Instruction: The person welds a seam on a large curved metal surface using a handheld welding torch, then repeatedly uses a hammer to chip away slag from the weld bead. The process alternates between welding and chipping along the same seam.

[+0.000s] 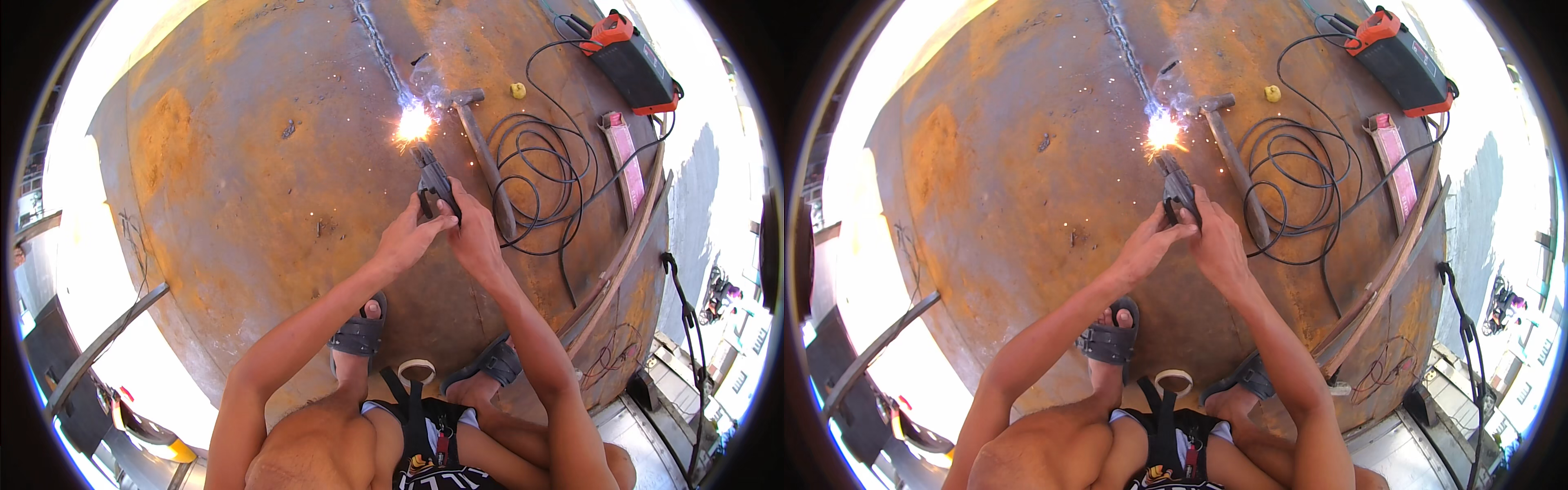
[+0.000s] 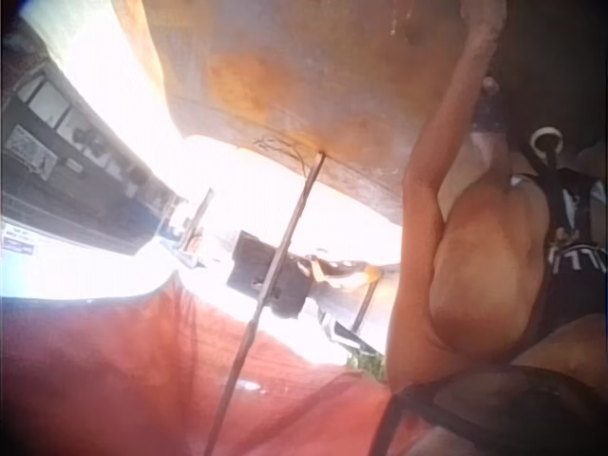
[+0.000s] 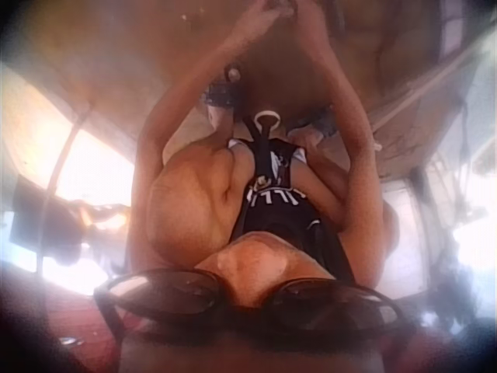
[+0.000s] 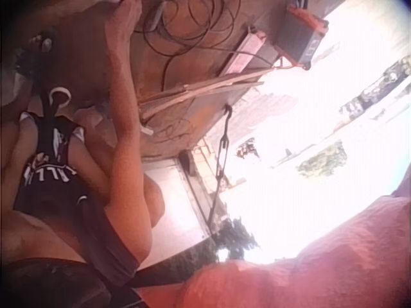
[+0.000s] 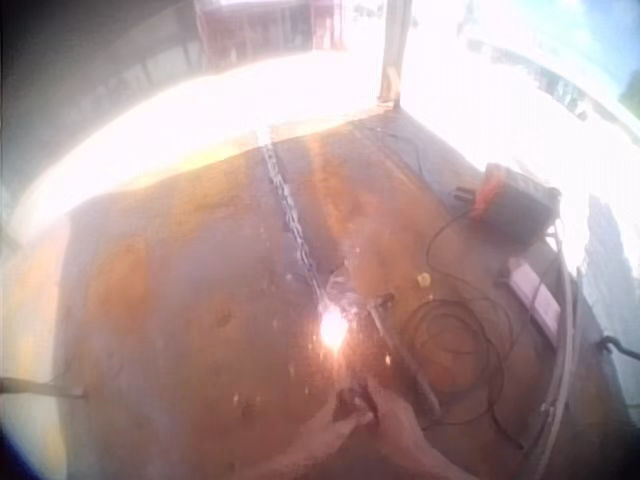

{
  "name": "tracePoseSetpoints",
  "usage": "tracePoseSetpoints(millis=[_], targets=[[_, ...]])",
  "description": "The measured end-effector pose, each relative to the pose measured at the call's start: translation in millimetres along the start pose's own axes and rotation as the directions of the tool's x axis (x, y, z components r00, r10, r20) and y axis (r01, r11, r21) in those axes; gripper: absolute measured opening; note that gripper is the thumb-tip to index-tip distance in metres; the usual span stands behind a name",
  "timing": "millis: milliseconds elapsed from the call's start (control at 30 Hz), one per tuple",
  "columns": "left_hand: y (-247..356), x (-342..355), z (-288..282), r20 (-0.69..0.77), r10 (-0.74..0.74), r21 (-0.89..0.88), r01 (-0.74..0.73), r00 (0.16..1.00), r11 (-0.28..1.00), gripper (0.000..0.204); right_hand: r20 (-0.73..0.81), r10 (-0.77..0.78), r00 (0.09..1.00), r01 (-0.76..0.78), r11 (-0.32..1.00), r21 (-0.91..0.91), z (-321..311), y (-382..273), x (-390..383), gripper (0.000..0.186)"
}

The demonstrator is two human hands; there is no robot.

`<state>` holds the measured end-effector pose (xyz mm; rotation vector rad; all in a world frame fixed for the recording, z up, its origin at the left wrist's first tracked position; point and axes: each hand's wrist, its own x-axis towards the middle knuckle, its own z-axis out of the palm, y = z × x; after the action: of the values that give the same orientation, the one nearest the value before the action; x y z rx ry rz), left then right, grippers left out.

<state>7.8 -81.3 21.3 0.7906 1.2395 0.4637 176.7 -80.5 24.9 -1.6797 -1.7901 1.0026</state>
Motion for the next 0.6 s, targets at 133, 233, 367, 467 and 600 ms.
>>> tracePoseSetpoints(millis=[133, 233, 367, 467, 600], targets=[[1, 0, -1, 0.000, -0.013, 0.021, 0.013, 1.000, 1.000, 0.073, 0.001, -0.009, 1.000, 0.009, 1.000, -0.030, 0, 0, 0, 0.048], [3, -1, 0, 0.001, -0.028, 0.028, 0.028, 1.000, 0.999, 0.074, 0.000, -0.012, 1.000, 0.012, 1.000, -0.022, -1, 0, -1, 0.048], [3, 0, 1, 0.001, -0.031, 0.022, 0.031, 1.000, 0.999, 0.075, 0.004, -0.005, 1.000, 0.005, 1.000, -0.023, -2, 1, 0, 0.048], [-7, 3, -2, -0.027, 0.010, 0.064, -0.008, 1.000, 0.998, 0.086, 0.010, -0.011, 1.000, 0.011, 1.000, -0.015, 0, -1, 1, 0.048], [-2, 1, 0, -0.005, -0.033, 0.027, 0.033, 0.999, 0.999, 0.075, 0.016, 0.038, 0.999, -0.038, 0.999, 0.009, -4, -8, 1, 0.037]])
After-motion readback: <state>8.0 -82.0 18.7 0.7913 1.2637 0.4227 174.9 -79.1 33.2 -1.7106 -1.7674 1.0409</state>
